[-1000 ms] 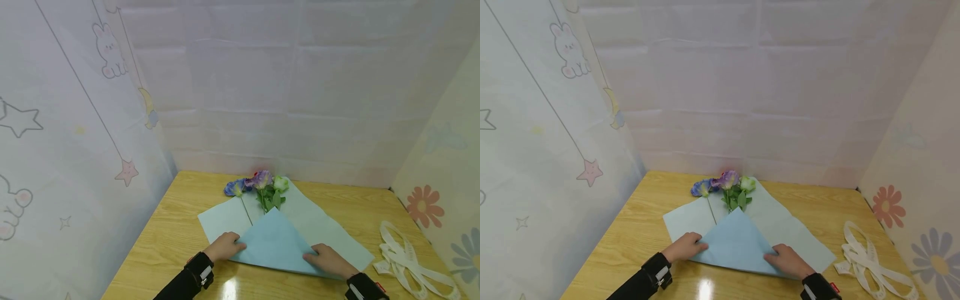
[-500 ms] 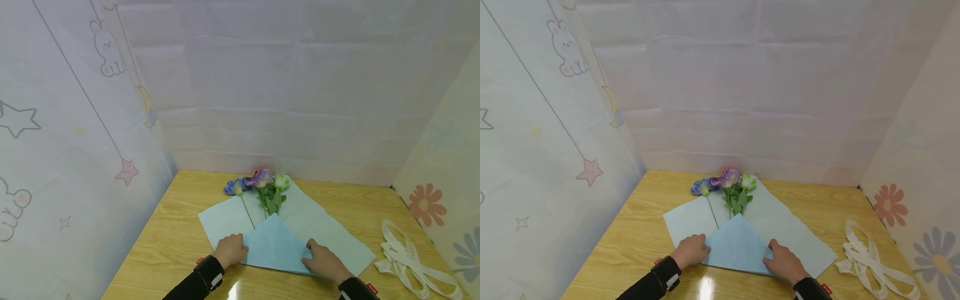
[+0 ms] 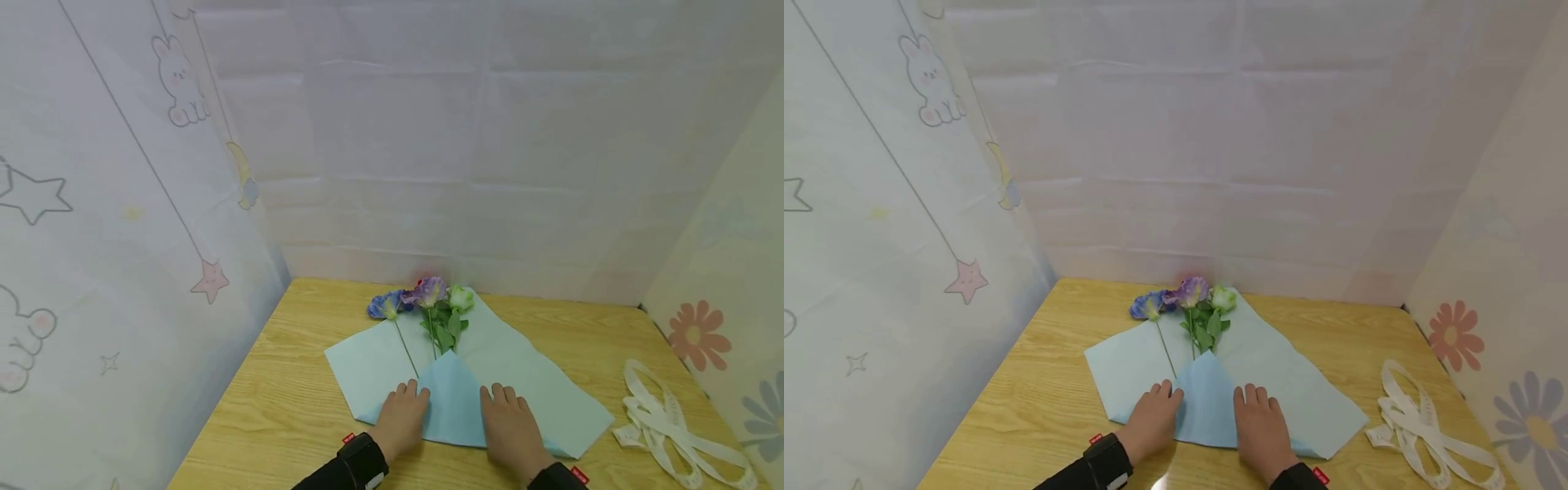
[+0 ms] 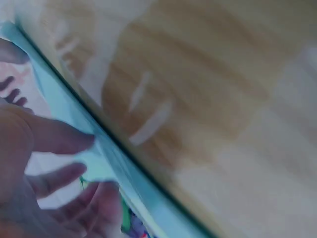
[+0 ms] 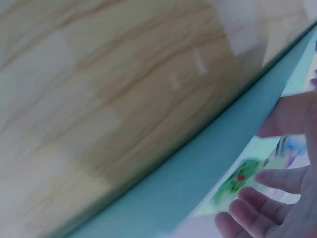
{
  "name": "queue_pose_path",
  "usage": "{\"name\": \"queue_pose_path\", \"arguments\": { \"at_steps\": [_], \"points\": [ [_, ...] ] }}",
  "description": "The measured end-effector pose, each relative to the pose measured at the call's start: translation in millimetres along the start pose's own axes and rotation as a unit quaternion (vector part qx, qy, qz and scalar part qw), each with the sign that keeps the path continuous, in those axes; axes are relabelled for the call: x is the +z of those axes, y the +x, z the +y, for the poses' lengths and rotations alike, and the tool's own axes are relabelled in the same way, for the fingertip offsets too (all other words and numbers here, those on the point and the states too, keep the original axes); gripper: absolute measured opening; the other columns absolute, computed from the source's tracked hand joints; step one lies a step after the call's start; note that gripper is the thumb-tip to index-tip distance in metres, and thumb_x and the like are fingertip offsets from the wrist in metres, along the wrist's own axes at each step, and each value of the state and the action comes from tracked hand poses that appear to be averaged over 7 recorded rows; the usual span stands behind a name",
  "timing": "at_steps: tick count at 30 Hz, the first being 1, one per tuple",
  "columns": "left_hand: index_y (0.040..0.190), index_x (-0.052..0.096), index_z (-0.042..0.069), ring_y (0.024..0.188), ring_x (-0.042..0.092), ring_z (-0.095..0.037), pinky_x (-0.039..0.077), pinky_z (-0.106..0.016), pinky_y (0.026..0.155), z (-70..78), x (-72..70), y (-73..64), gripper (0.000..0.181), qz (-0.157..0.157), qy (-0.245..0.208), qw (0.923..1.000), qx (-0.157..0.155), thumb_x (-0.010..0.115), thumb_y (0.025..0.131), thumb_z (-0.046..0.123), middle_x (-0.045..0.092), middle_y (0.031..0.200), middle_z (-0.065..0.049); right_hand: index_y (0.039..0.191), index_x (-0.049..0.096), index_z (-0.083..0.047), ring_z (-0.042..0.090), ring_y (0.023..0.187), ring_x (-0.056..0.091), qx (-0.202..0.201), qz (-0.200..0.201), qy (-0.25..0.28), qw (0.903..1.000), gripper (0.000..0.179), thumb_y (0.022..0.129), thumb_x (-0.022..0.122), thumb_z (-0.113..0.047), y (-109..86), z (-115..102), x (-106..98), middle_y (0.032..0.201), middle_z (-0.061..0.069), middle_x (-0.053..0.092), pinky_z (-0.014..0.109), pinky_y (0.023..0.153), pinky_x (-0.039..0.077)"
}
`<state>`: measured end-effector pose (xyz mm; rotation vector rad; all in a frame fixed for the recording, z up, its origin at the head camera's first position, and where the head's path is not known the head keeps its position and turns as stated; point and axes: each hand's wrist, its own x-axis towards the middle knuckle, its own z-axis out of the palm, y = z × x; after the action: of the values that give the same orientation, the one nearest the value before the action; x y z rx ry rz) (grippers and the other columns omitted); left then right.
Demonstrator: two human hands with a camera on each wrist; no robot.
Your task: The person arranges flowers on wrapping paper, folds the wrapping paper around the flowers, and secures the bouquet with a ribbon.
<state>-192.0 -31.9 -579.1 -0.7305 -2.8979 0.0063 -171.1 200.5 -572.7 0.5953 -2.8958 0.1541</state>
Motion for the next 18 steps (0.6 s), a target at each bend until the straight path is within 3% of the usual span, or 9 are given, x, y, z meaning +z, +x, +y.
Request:
{"name": "queue_pose_path", "arguments": {
  "at_steps": [3, 6, 9, 12, 14, 16, 18],
  "points": [
    [0.115, 0.064, 0.014, 0.088, 0.050, -0.021, 0.045, -0.038, 0.069, 11.1, -4.1, -1.1, 0.029, -0.033, -0.030, 0.9990, -0.004, 0.073, 0.092, 0.030, 0.055, 0.104, -0.007, 0.125, 0.062, 0.010, 0.037, 0.108, 0.056, -0.039, -0.006, 0.019, 0.9990, 0.041, 0.089, 0.067, -0.008, -1.3, -14, 5, 0.119, 0.021, 0.058, 0.050, 0.083, 0.052],
    [0.119, 0.063, 0.013, 0.097, 0.052, -0.024, 0.046, -0.044, 0.075, 22.1, -3.3, -6.2, 0.036, -0.047, -0.024, 0.9984, -0.020, 0.062, 0.100, 0.044, 0.056, 0.110, -0.008, 0.137, 0.054, 0.012, 0.044, 0.127, 0.051, -0.071, -0.047, 0.085, 0.9927, 0.050, 0.100, 0.061, -0.021, -5.4, -25, 14, 0.139, 0.026, 0.053, 0.057, 0.095, 0.048],
    [0.136, 0.057, 0.011, 0.120, 0.053, -0.029, 0.046, -0.053, 0.093, 31.0, 5.0, -12.1, 0.053, -0.071, -0.010, 0.9968, -0.035, 0.049, 0.104, 0.052, 0.056, 0.131, -0.010, 0.149, 0.041, 0.010, 0.049, 0.142, 0.035, -0.082, -0.094, 0.137, 0.9827, 0.064, 0.109, 0.045, -0.040, -10.2, -31, 26, 0.156, 0.028, 0.036, 0.064, 0.108, 0.034],
    [0.156, 0.041, 0.015, 0.145, 0.037, -0.033, 0.035, -0.062, 0.108, 36.7, 14.6, -18.2, 0.063, -0.110, -0.007, 0.9922, -0.058, 0.037, 0.107, 0.055, 0.041, 0.157, -0.010, 0.154, 0.036, 0.007, 0.048, 0.145, 0.030, -0.081, -0.102, 0.147, 0.9805, 0.071, 0.109, 0.036, -0.049, -15.2, -31, 37, 0.161, 0.026, 0.030, 0.063, 0.111, 0.030],
    [0.161, 0.032, 0.019, 0.152, 0.025, -0.034, 0.028, -0.063, 0.113, 38.5, 18.4, -21.2, 0.066, -0.128, -0.016, 0.9885, -0.078, 0.031, 0.107, 0.057, 0.031, 0.164, -0.007, 0.154, 0.037, 0.005, 0.044, 0.145, 0.031, -0.084, -0.081, 0.132, 0.9844, 0.070, 0.109, 0.037, -0.050, -18.2, -30, 43, 0.161, 0.022, 0.031, 0.055, 0.114, 0.028],
    [0.163, 0.028, 0.021, 0.154, 0.019, -0.032, 0.024, -0.064, 0.115, 39.3, 20.5, -22.8, 0.067, -0.138, -0.023, 0.9855, -0.096, 0.027, 0.107, 0.059, 0.025, 0.167, -0.005, 0.154, 0.038, 0.003, 0.042, 0.145, 0.032, -0.085, -0.060, 0.125, 0.9866, 0.068, 0.109, 0.040, -0.048, -20.2, -29, 46, 0.162, 0.020, 0.032, 0.041, 0.121, 0.015],
    [0.163, 0.025, 0.021, 0.155, 0.016, -0.031, 0.021, -0.064, 0.115, 39.9, 19.8, -23.8, 0.069, -0.146, -0.029, 0.9823, -0.113, 0.025, 0.106, 0.060, 0.022, 0.168, -0.003, 0.154, 0.038, 0.002, 0.042, 0.145, 0.033, -0.089, -0.045, 0.123, 0.9874, 0.067, 0.109, 0.042, -0.047, -21.1, -29, 48, 0.161, 0.019, 0.033, 0.028, 0.121, -0.004]
  ]
}}
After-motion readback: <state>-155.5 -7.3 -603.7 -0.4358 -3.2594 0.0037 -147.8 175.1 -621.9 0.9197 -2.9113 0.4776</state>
